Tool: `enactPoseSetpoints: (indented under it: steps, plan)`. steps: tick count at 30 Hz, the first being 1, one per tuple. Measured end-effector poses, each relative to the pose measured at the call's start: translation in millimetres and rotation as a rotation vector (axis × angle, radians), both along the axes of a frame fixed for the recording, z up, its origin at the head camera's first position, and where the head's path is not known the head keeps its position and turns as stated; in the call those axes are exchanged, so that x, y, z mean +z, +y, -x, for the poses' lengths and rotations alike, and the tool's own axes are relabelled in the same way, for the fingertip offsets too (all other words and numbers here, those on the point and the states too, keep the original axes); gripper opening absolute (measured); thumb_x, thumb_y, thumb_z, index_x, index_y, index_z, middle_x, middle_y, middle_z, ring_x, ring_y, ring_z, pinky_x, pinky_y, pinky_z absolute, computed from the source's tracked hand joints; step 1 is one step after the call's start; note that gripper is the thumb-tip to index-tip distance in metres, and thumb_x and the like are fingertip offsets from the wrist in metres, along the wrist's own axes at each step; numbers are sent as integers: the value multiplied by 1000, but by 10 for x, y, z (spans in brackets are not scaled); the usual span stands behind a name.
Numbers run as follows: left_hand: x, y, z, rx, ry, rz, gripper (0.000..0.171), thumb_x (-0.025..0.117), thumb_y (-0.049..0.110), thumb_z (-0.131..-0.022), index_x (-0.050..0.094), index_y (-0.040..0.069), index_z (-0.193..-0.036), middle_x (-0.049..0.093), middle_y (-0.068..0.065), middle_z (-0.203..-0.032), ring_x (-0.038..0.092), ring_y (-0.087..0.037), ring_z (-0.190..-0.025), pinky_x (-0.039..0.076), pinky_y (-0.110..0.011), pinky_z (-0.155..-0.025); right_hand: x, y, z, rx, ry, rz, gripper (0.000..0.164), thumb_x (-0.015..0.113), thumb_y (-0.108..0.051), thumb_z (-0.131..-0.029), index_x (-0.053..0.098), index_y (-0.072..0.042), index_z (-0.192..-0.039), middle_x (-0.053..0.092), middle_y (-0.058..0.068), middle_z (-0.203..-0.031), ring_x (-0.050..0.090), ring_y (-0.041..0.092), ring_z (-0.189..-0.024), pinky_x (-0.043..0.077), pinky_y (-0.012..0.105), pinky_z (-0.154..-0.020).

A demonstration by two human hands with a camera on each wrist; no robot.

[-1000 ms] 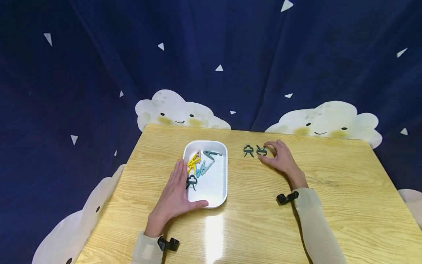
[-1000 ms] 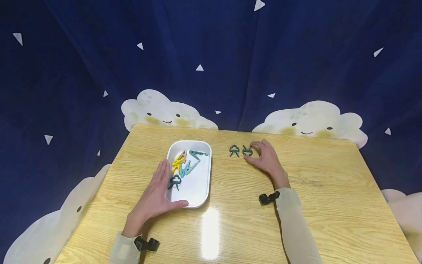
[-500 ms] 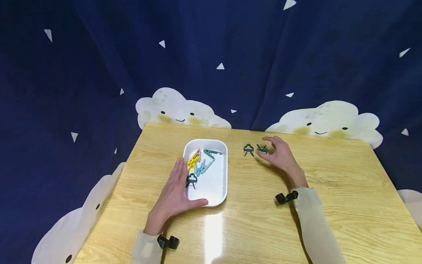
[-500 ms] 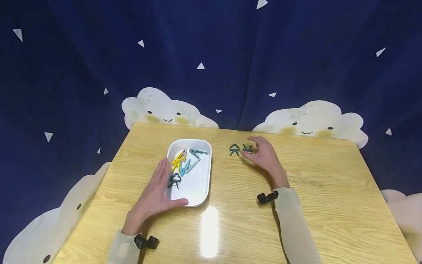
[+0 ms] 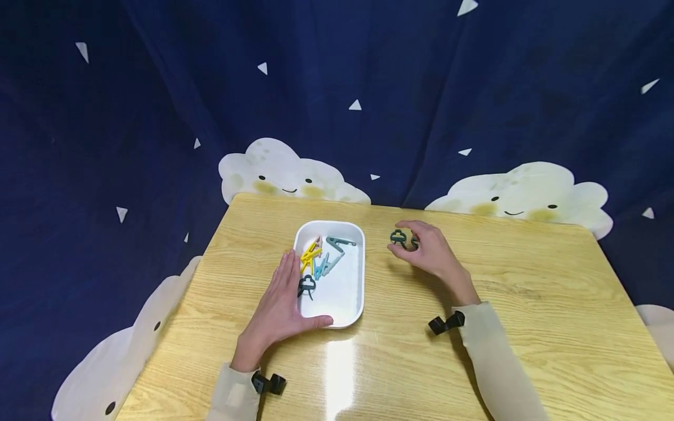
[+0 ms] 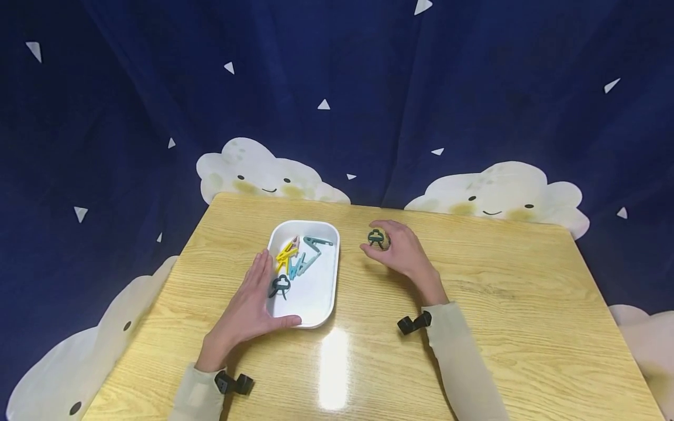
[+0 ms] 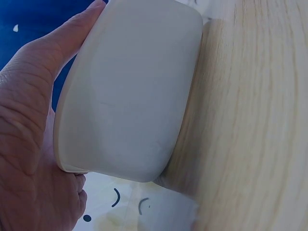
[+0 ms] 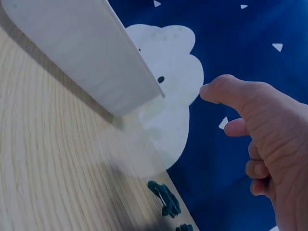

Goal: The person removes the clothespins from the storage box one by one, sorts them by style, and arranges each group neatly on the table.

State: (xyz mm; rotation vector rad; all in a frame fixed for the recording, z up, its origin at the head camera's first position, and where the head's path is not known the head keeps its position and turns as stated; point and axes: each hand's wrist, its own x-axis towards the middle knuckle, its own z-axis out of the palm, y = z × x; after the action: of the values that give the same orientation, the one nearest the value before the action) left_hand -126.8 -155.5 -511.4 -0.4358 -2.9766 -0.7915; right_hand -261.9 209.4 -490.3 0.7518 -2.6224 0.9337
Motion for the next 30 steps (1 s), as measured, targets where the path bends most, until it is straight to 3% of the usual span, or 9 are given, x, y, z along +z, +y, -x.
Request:
enactPoseSetpoints:
  steps: [4,6,11,17,24,30]
  plan:
    - [-4,1,1,-1,0,6,155,65,97,-63,0,1,-167,-13,-5,-175,-6,-23,-162,9,-43,-132,31,-68,-50,18,5,3,43,84,-38,-86,74,-9,-117,52,8,-64,42,15,-57,36,31,-53]
    - [-6,0,2,-1,-1,8,155,65,97,-63,0,1,-167,-13,-5,-175,-6,-22,-162,9,-43,-132,26,-100,-67,28,7,7,38,84,-36,-87,75,-10,-113,46,2,-60,38,11,-55,33,28,-51]
    - [-7,2,8,4,-9,8,155,65,97,-63,0,2,-167,-13,-5,-175,-7,-21,-162,9,-43,-132,17,-230,-131,70,21,26,33,85,-33,-86,76,-9,-107,39,-9,-59,34,7,-52,33,25,-48]
    - [-15,9,11,6,-17,9,155,65,97,-63,-1,2,-167,-13,-5,-175,-8,-21,-162,9,-44,-132,77,-526,-290,169,62,10,38,86,-34,-85,76,-5,-107,31,-14,-57,26,1,-50,26,23,-45]
    - [-12,0,-3,6,4,12,155,64,97,-64,1,0,-166,-12,-8,-175,-4,-27,-162,11,-44,-132,78,-845,-443,231,96,-103,46,84,-42,-84,74,-7,-114,34,-16,-54,27,-2,-47,26,20,-44]
    - [-10,-3,-1,-4,11,4,154,65,96,-65,-1,1,-166,-11,-9,-175,-2,-29,-162,11,-44,-132,35,-1032,-493,251,50,-186,51,81,-48,-86,73,-10,-119,35,-14,-53,31,1,-47,29,21,-44]
